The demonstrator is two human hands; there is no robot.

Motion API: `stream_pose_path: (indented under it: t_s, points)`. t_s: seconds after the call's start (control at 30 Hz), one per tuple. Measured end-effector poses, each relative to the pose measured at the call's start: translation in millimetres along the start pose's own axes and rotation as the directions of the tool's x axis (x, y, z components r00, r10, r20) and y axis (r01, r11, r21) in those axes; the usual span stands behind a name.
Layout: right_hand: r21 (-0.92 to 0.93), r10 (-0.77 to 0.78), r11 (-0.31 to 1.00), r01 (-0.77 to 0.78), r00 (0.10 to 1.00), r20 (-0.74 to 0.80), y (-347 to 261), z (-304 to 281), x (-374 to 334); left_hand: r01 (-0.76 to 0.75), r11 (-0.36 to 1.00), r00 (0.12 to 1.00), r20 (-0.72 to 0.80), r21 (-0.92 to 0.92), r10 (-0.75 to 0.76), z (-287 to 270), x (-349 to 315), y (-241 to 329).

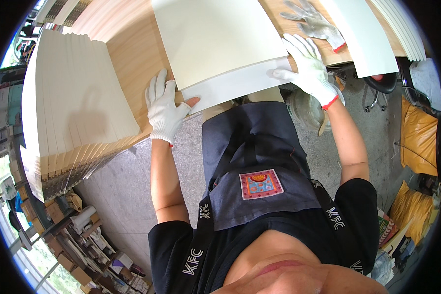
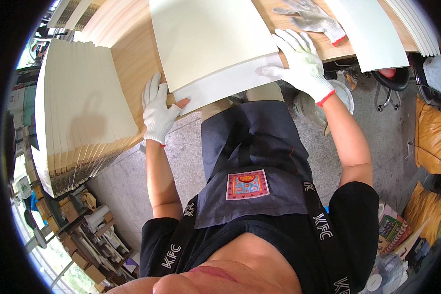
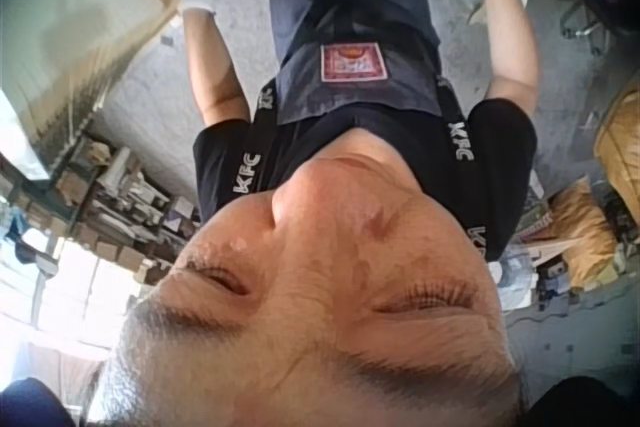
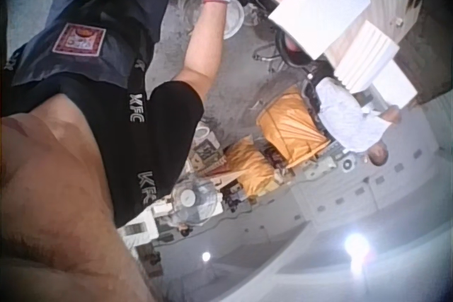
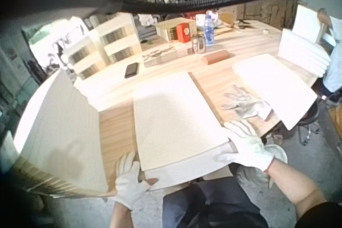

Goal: The person stacks several flat white boxes one by one from a desk onto a larger stack by hand.

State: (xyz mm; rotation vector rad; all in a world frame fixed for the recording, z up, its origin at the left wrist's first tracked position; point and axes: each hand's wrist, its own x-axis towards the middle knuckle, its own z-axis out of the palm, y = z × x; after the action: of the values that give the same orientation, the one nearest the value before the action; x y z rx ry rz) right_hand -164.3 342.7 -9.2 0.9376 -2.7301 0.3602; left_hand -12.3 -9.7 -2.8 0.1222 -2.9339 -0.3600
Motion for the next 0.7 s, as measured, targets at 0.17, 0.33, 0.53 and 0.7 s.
stream_pose_path:
  t_s: [0.17, 0.33, 0.53, 0.7]
  points:
    - [-0.024, 0.024, 0.999, -0.024, 1.0, 0.009, -4.7, -2.0, 0.9, -0.014, 1.0, 1.0, -0.001, -0.016, 0.014, 0.0, 0.0, 0.5]
    - [-0.018, 0.015, 1.0, -0.014, 0.999, 0.031, -4.2, -5.3, 1.8, 0.003, 1.0, 1.0, -0.024, -0.007, -0.003, -3.2, 0.1, -0.7]
    - [0.008, -0.009, 1.0, 0.009, 1.0, 0.006, -1.4, 1.7, 0.1, -0.262, 0.946, 0.963, -0.112, -0.192, 0.244, -21.5, 5.9, 27.4]
    - [0.004, 0.01, 1.0, -0.01, 1.0, 0.008, -3.0, 1.6, -0.6, -0.16, 0.983, 0.987, -0.001, -0.09, 0.16, -26.4, 7.8, 49.2]
